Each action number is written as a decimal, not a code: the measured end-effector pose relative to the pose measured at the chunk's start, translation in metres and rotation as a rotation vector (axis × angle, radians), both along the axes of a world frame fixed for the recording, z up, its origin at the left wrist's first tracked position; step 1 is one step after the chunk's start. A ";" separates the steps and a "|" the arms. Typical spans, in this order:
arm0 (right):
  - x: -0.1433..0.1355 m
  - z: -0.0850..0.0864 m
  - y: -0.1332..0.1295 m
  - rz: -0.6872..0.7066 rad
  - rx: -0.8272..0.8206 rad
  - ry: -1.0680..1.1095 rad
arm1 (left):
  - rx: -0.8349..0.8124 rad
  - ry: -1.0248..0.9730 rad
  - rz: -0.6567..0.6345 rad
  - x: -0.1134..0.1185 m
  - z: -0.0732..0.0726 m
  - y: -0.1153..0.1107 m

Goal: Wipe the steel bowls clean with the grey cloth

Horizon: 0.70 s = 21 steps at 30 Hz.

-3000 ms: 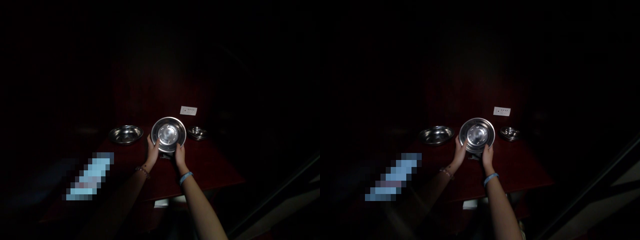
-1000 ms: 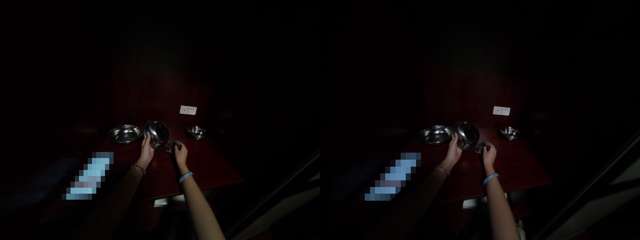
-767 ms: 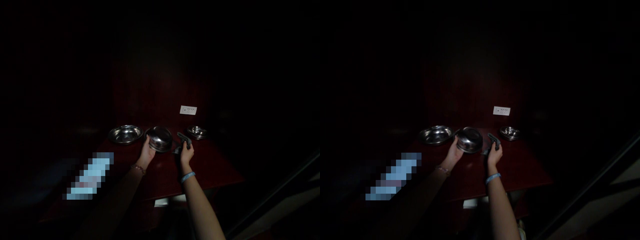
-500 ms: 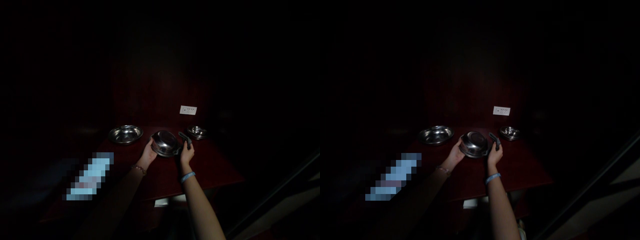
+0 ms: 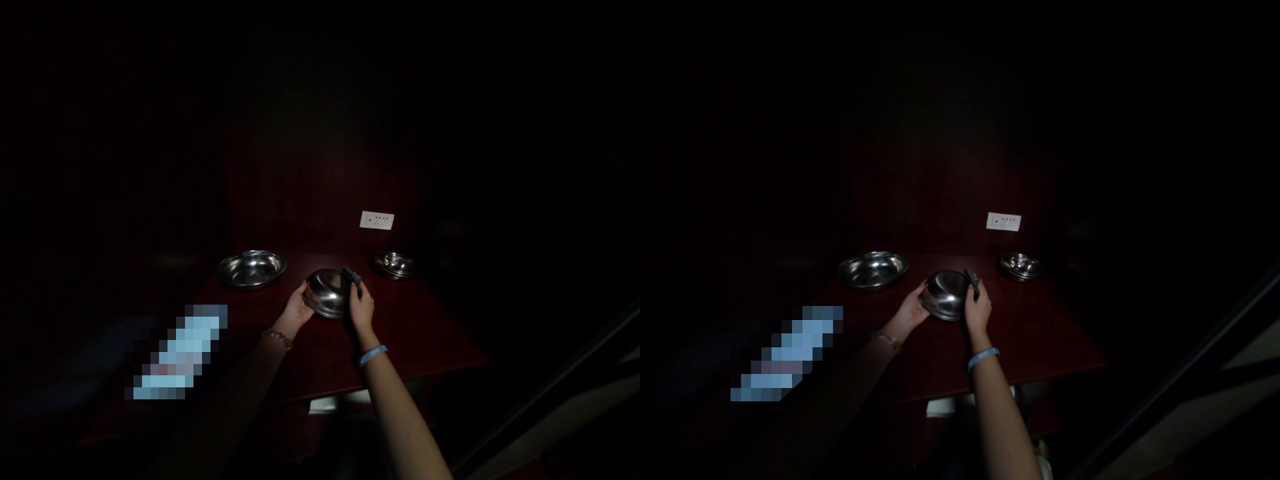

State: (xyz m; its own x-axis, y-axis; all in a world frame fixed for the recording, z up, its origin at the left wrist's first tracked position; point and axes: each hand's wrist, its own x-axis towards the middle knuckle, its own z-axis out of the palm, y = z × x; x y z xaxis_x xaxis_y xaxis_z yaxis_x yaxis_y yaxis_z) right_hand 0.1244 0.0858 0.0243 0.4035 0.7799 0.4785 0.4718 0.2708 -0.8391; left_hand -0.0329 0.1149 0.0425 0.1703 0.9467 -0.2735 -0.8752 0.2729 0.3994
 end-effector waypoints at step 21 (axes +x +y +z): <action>-0.018 0.011 -0.017 0.283 0.207 -0.648 | 0.017 -0.004 -0.027 -0.007 -0.009 0.011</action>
